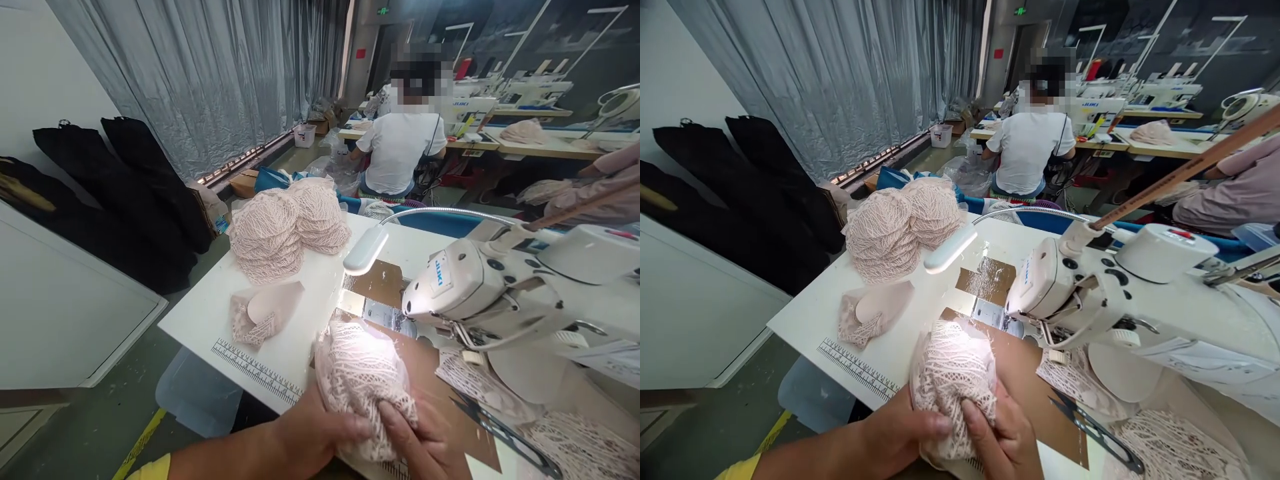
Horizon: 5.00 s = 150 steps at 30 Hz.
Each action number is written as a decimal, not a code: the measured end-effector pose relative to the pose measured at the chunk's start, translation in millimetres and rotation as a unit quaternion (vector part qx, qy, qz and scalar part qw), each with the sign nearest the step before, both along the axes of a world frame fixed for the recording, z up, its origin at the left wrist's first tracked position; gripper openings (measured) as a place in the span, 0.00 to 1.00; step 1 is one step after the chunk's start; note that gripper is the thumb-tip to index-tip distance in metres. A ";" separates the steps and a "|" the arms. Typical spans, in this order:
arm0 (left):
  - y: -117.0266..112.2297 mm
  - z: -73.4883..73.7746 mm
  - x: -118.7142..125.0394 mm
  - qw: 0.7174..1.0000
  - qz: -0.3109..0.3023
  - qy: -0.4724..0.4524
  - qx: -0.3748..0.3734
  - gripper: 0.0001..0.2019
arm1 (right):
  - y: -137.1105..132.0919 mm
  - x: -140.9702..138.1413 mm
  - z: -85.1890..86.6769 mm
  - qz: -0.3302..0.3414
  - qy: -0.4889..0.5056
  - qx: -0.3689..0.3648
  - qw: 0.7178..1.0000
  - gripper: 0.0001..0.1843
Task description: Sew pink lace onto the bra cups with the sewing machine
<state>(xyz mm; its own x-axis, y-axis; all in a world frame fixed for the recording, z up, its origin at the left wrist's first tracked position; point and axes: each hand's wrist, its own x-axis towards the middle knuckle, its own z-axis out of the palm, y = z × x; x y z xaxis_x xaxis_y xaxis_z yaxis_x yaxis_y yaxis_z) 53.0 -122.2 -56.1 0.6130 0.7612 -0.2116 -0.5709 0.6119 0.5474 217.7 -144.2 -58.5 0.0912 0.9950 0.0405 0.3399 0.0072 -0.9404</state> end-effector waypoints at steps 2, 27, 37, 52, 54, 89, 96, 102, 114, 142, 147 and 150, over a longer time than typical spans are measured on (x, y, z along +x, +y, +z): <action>-2.3 -2.9 6.0 0.998 0.024 0.052 -0.035 0.21 | 2.2 -4.3 1.6 -0.006 0.051 -0.008 0.999 0.11; 33.5 36.6 -33.6 0.766 -0.145 0.360 0.513 0.05 | 2.7 1.2 21.0 0.030 0.027 0.001 0.999 0.12; 35.2 36.2 -32.5 0.704 -0.101 0.424 0.562 0.07 | 3.0 -5.3 16.8 0.016 0.070 0.009 0.997 0.10; 34.4 35.0 -20.0 0.737 -0.085 0.411 0.530 0.12 | -0.7 -6.3 18.6 0.016 0.059 -0.041 0.997 0.14; 33.4 32.7 -18.7 0.771 -0.091 0.388 0.496 0.13 | -1.1 -3.1 17.3 0.020 0.048 -0.053 0.997 0.15; 79.6 38.3 -26.4 0.890 0.149 0.365 0.227 0.12 | 12.2 61.2 18.4 -0.093 0.065 -0.086 0.990 0.14; 109.8 3.7 41.5 0.410 0.052 0.599 0.686 0.08 | 28.9 71.1 27.4 0.008 -0.184 -0.061 0.981 0.15; 91.2 -22.2 77.2 0.284 -0.098 0.613 0.731 0.08 | 51.0 63.6 11.9 0.088 -0.339 0.001 0.937 0.18; 101.1 -10.9 40.8 0.447 -0.069 0.513 0.729 0.12 | 44.4 49.7 -30.3 0.053 -0.610 0.131 0.780 0.27; 141.8 -25.5 47.7 0.392 -0.052 0.454 0.799 0.15 | 58.7 45.0 -26.4 0.039 -0.646 0.063 0.760 0.27; 145.5 -22.9 49.4 0.376 -0.072 0.483 0.787 0.16 | 58.5 44.6 -24.2 0.032 -0.635 0.053 0.770 0.28; 145.0 -21.9 49.3 0.379 -0.063 0.506 0.772 0.16 | 58.6 44.7 -25.8 0.024 -0.625 0.057 0.778 0.28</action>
<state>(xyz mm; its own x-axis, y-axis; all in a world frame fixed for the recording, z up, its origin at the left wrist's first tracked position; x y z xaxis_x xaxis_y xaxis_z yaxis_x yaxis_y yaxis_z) 102.3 22.8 -78.0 0.8648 0.4343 0.2519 0.3901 -0.8971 0.2073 262.4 -85.6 -84.3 -0.1270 0.9795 0.1561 0.9853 0.1065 0.1333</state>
